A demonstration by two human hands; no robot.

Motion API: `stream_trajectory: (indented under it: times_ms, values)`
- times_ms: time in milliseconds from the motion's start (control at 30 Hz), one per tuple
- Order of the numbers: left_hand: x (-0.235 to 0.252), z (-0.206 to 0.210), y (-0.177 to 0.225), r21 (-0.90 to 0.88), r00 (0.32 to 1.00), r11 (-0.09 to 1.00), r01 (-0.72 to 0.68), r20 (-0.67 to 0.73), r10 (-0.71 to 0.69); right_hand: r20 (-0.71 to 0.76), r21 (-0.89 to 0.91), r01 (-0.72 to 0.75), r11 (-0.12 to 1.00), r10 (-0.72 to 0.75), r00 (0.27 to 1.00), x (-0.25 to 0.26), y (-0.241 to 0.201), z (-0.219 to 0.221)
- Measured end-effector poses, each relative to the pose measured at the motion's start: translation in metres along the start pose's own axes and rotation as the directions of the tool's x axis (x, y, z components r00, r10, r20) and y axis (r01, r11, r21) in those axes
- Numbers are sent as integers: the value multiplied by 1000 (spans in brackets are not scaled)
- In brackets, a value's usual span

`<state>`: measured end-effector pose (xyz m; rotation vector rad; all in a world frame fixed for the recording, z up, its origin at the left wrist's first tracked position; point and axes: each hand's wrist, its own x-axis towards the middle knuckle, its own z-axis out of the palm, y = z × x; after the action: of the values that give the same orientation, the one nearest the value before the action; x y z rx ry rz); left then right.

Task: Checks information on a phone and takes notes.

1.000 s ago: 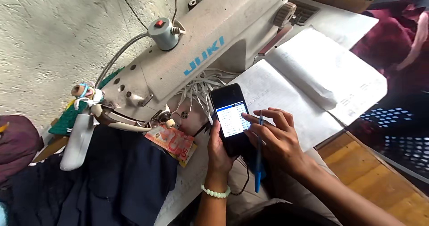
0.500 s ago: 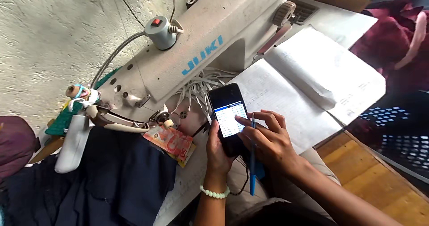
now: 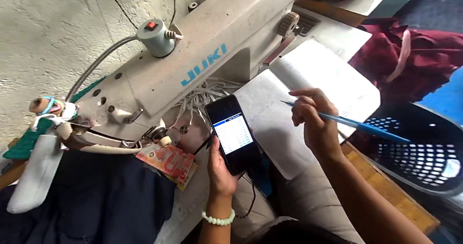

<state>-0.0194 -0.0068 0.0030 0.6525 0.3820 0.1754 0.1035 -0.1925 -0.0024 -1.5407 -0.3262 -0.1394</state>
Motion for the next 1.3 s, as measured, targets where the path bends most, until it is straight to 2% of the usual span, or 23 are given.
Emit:
stream_trajectory:
  times_ms: [167,467,733,867,1200,1300]
  values:
    - [-2,6,0,28,997,999,-16,-68,18,110,-41,-13,999,18,994,22,4,-9]
    - [-1,7,-2,67,995,996,-57,-79,62,349,-144,131,981,-73,934,16,22,3]
    - [-1,8,-1,59,996,998,-39,-83,44,379,-207,179,962,-90,921,16,23,5]
    - [-2,8,-1,47,996,998,-47,-68,50,375,-182,147,972,-69,924,17,22,4]
    - [-1,5,-1,43,998,998,-41,-44,43,377,-170,186,968,-111,920,18,24,4]
    - [-1,6,-1,44,998,998,-35,-51,38,381,-186,154,970,-73,922,18,20,3]
